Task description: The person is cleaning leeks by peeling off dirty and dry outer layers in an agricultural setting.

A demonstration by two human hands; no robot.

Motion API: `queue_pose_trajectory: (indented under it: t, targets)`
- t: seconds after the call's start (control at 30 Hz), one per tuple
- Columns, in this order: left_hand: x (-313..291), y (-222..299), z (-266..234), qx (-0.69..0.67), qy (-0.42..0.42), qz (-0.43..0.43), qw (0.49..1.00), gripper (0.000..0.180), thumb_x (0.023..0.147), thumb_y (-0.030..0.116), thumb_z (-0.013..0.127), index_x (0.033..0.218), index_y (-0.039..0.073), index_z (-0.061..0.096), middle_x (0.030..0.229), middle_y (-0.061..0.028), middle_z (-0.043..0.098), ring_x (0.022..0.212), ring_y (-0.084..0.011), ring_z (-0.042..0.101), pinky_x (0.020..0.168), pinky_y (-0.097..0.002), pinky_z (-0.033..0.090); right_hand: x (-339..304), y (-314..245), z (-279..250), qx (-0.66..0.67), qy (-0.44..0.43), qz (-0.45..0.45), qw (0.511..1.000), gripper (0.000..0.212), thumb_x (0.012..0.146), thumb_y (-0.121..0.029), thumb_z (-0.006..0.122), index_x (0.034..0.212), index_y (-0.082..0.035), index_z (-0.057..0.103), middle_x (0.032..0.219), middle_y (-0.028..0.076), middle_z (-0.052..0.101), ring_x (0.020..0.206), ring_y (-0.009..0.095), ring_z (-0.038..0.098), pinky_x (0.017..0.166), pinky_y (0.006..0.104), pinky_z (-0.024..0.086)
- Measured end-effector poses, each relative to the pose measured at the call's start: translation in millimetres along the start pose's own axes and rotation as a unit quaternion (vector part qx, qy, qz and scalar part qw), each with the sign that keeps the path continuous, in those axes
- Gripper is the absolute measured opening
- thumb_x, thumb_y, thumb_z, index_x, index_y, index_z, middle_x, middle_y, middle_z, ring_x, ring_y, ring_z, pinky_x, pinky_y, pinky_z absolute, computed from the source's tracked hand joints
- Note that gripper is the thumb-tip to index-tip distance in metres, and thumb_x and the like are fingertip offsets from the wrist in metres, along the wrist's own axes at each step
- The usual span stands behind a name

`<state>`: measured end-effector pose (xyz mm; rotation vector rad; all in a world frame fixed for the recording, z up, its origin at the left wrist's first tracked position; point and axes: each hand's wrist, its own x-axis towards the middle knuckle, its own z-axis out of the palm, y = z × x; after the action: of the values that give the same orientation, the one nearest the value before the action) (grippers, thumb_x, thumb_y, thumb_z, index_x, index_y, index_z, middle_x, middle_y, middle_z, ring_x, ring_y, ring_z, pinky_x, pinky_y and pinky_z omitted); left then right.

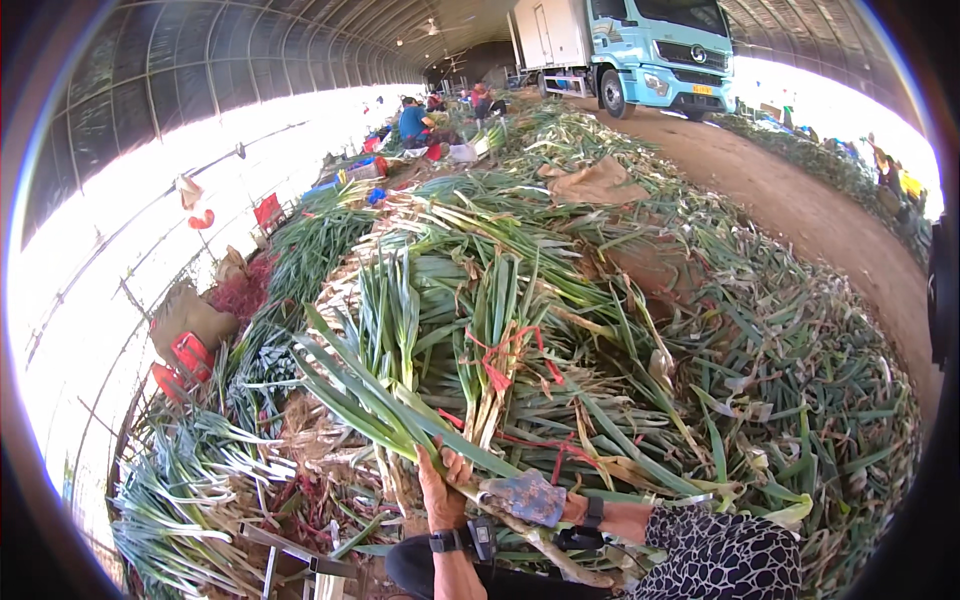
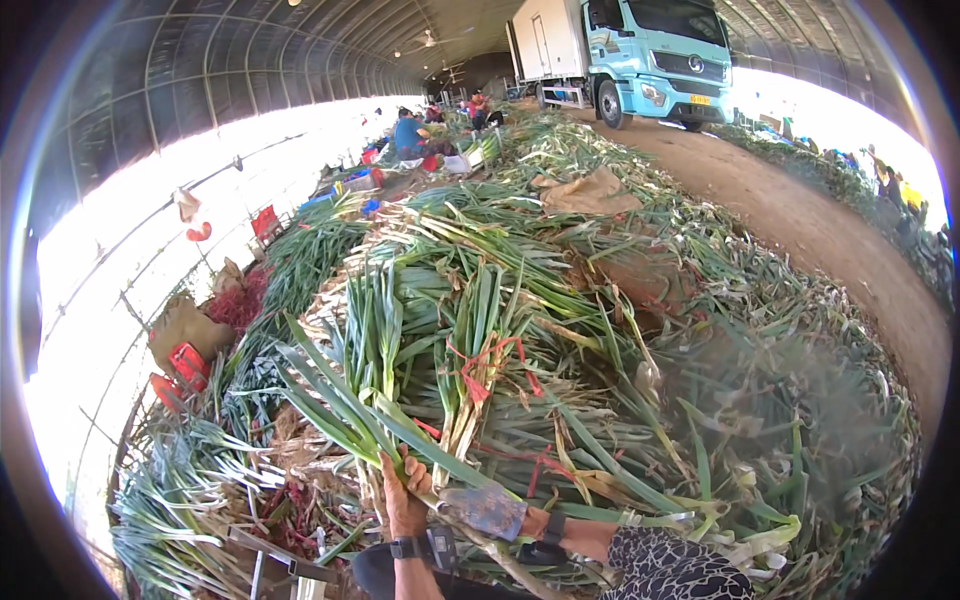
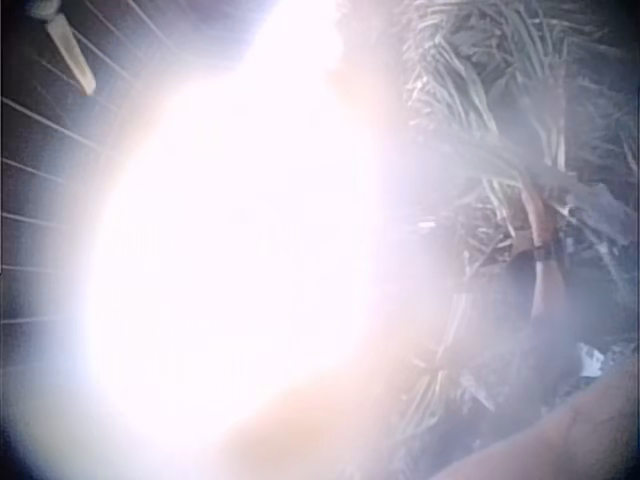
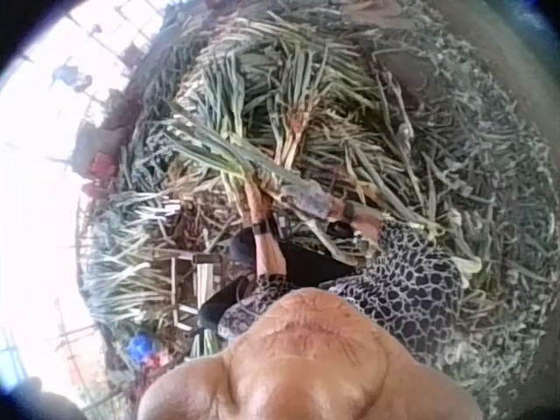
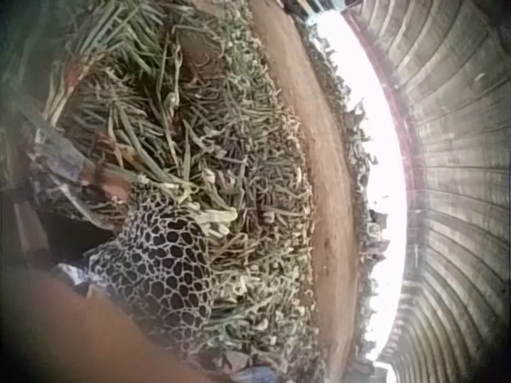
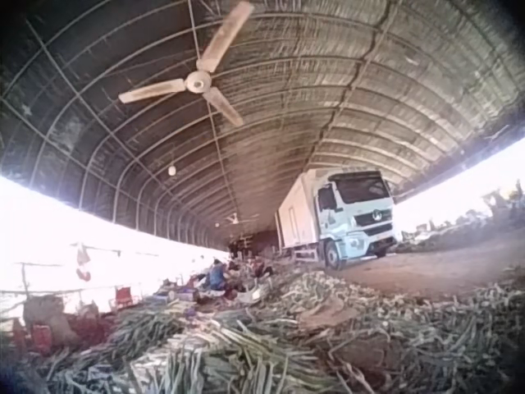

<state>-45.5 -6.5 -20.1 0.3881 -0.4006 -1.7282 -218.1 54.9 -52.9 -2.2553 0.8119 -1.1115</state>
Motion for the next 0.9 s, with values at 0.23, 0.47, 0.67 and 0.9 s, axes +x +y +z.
queue_pose_trajectory:
  t: [0.23, 0.47, 0.67, 0.9]
  targets:
    - [2.8, 30.1, -8.4, -0.006, 0.002, 0.054, 0.999, 0.041, 0.09, 0.043, 0.055, 0.106, 0.005, 0.053, 0.061, 0.0032, 0.041, 0.047, -0.0036, 0.034, 0.037, -0.0181, 0.028, -43.8, -45.1, -27.1, -0.121, 0.016, 0.037, 0.992, 0.031, 0.086, -0.017, 0.058, 0.116, -0.009, 0.058, 0.104, 0.01, 0.064, 0.083, 0.025, 0.064, 0.063, 0.0325, 0.052]
    - [-0.8, 36.1, -9.0, -0.04, 0.034, 0.068, 0.996, 0.041, 0.089, 0.041, 0.057, 0.105, 0.004, 0.052, 0.062, 0.0028, 0.041, 0.047, -0.0041, 0.032, 0.038, -0.018, 0.026, -99.1, -58.2, -47.1, -0.205, -0.062, 0.054, 0.975, 0.038, 0.084, -0.013, 0.059, 0.122, -0.01, 0.055, 0.089, 0.007, 0.066, 0.067, 0.023, 0.062, 0.055, 0.0326, 0.048]
    - [11.6, 74.2, -47.7, -0.06, 0.046, 0.145, 0.987, 0.041, 0.088, 0.041, 0.059, 0.106, 0.006, 0.052, 0.062, 0.0051, 0.04, 0.047, -0.0032, 0.033, 0.037, -0.0174, 0.03, -185.5, -54.6, -77.8, -0.044, -0.044, 0.111, 0.992, 0.035, 0.083, -0.013, 0.057, 0.118, -0.016, 0.057, 0.087, 0.009, 0.065, 0.069, 0.026, 0.062, 0.055, 0.0349, 0.048]
    - [6.6, 57.7, -33.3, 0.042, 0.15, 0.166, 0.974, 0.042, 0.088, 0.046, 0.057, 0.107, 0.009, 0.051, 0.063, 0.0037, 0.039, 0.046, -0.0054, 0.033, 0.039, -0.0202, 0.026, -121.9, -67.6, -101.8, -0.312, -0.122, 0.194, 0.922, 0.046, 0.083, -0.036, 0.059, 0.124, -0.015, 0.053, 0.12, 0.013, 0.054, 0.107, 0.03, 0.054, 0.082, 0.0416, 0.046]
